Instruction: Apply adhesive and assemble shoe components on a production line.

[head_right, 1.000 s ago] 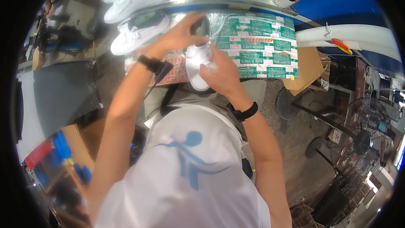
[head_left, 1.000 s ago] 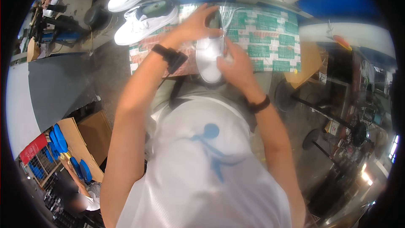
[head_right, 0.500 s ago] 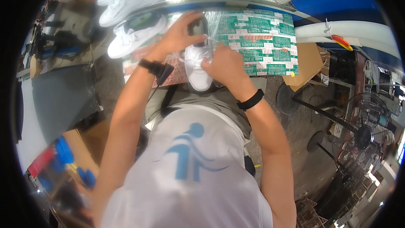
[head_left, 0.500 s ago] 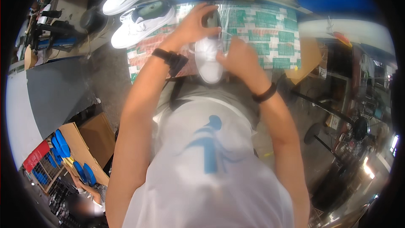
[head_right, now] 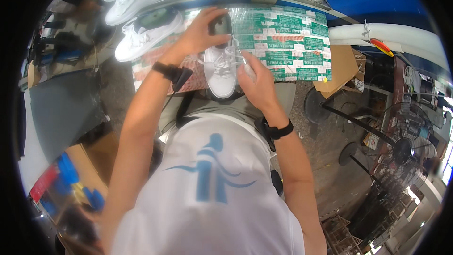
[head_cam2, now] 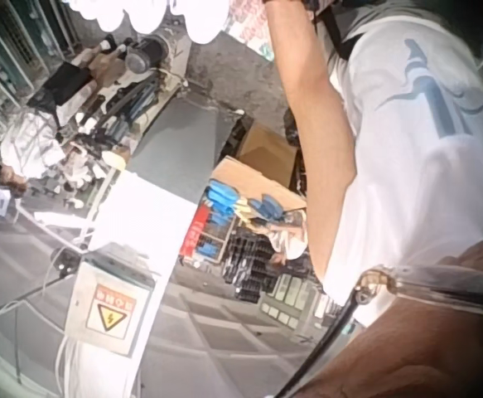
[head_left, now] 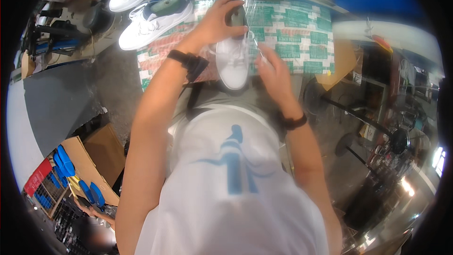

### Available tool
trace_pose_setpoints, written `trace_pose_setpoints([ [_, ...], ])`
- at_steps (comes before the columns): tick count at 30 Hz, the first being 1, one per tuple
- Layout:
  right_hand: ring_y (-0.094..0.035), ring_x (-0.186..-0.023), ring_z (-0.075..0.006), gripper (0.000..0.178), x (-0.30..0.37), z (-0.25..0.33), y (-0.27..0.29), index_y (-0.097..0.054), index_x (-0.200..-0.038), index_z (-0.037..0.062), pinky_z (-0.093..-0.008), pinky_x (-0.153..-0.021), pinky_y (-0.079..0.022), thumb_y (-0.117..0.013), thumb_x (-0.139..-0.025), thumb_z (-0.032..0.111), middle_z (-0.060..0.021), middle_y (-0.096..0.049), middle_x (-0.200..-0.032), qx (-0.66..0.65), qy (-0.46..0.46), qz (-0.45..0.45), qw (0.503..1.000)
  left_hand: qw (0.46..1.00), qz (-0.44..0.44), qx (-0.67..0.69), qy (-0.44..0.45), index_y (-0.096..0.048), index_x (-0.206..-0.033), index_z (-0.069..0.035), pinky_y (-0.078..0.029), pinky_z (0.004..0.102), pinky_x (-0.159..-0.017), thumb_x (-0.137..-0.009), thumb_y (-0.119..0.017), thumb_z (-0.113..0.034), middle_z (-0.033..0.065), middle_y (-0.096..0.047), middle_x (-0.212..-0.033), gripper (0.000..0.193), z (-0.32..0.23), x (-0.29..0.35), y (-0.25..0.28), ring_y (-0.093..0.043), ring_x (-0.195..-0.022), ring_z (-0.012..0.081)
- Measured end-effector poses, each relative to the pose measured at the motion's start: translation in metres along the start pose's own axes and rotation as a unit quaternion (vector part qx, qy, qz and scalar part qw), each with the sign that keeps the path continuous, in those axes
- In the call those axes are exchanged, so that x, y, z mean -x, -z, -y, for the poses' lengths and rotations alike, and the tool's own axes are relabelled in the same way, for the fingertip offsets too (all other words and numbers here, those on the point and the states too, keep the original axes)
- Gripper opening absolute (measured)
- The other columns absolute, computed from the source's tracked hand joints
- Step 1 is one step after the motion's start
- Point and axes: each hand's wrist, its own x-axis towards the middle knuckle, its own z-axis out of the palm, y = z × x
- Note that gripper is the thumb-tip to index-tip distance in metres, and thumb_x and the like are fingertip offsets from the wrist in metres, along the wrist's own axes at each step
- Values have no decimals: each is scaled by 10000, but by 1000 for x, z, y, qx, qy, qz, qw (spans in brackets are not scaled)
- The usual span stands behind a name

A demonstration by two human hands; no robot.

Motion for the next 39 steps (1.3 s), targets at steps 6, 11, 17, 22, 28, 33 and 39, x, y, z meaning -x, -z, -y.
trace_pose_setpoints([
  [6, -765, -1179, -362, 530, -11, -13, -10, -658, -1469, -47, -417, -1054, -564, -687, -1035, 255, -271, -775, -1297, 2, 20, -7, 1000, 1000, -2, 15, 9, -611, -1592, -142, -445, 504, -1270, -855, -948, -422, 259, -439, -1712, 858, -3, 0, 0, -479, -1562, 431],
  [11, -767, -1095, -405, 689, 16, 12, 0, -611, -1517, -63, -457, -984, -595, -769, -952, 299, -272, -773, -1177, 94, 46, 51, 993, 1000, 1, -4, 13, -612, -1593, -143, -435, 512, -1277, -860, -937, -453, 275, -435, -1709, 860, -5, 1, 2, -469, -1567, 444],
  [17, -777, -948, -433, 964, 9, 7, -7, -391, -1633, -138, -507, -837, -629, -795, -909, 356, -305, -763, -1062, 252, 55, 21, 966, 1000, -8, -7, -3, -619, -1588, -147, -424, 517, -1283, -855, -940, -454, 276, -440, -1709, 857, -4, 2, -1, -457, -1577, 452],
  [22, -797, -924, -486, 1009, 1, -41, 28, -375, -1602, -218, -507, -836, -647, -759, -935, 435, -368, -777, -1015, 335, -114, 17, 935, 1000, -5, 12, -10, -626, -1582, -148, -424, 514, -1278, -854, -939, -444, 276, -471, -1680, 846, 10, 2, -5, -470, -1570, 438],
  [28, -789, -1026, -452, 688, 22, -25, 28, -574, -1554, -68, -461, -918, -611, -686, -1013, 343, -308, -800, -1122, 107, -41, 2, 993, 1000, -12, -15, 2, -626, -1582, -150, -440, 507, -1270, -853, -934, -426, 280, -476, -1669, 838, 0, 3, -3, -492, -1545, 457],
  [33, -784, -1021, -405, 582, -9, -17, 5, -656, -1501, 22, -446, -903, -595, -704, -994, 304, -229, -795, -1030, -134, -122, 17, 983, 1000, -15, 7, -10, -615, -1594, -168, -455, 549, -1251, -803, -954, -488, 294, -426, -1693, 918, 7, -3, -7, -462, -1546, 493],
  [39, -793, -926, -430, 689, 3, 8, 11, -632, -1487, 9, -493, -835, -624, -799, -905, 337, -216, -792, -989, 164, -19, 81, 983, 1000, -25, 6, -10, -622, -1587, -164, -450, 547, -1256, -811, -950, -489, 290, -433, -1691, 903, 8, 0, -4, -465, -1545, 489],
])
